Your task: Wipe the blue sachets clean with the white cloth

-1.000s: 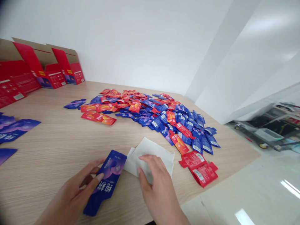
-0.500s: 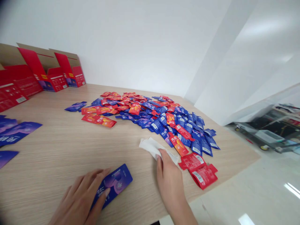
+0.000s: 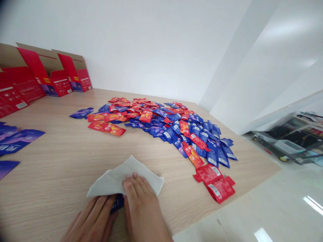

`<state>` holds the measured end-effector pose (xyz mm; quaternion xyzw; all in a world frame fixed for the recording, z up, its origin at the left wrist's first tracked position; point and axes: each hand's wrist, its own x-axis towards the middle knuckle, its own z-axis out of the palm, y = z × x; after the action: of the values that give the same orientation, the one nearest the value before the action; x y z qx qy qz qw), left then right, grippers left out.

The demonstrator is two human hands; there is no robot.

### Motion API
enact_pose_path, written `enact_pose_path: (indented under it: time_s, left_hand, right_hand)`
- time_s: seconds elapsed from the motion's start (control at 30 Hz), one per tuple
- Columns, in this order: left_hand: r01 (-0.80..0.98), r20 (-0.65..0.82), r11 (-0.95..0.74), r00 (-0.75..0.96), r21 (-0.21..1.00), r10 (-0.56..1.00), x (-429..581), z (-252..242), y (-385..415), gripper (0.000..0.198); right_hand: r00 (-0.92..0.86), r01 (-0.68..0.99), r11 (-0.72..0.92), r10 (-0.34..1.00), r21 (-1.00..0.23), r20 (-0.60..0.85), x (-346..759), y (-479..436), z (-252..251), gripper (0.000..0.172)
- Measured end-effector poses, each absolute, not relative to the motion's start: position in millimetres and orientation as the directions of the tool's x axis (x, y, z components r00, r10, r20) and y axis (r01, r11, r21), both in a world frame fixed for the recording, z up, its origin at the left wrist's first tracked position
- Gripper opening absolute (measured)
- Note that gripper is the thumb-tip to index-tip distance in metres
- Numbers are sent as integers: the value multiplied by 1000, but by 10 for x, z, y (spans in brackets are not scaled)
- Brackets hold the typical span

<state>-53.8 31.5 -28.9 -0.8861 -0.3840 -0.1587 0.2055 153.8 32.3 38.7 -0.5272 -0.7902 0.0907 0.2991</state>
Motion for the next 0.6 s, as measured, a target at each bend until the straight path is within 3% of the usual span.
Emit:
enact_pose_path:
  time_s: [0.2, 0.37, 0.47, 0.6]
  left_hand:
    - [810, 489, -521, 581, -268, 651, -421, -227, 310, 64]
    - [806, 524, -537, 579, -250, 624, -385, -322, 336, 63]
    - [799, 558, -552, 577, -237, 596, -320, -342, 342, 68]
    - [761, 580, -607, 609, -232, 542, -251, -357, 363, 63]
  right_hand:
    - [-85, 901, 245, 909, -358, 409, 2014, 276, 339, 42]
    - [162, 870, 50, 910, -491, 381, 2167, 217, 471, 41]
    - [127, 843, 144, 883, -519, 451, 1937, 211, 483, 41]
    - [-204, 787, 474, 803, -394, 559, 1547, 272, 311, 47]
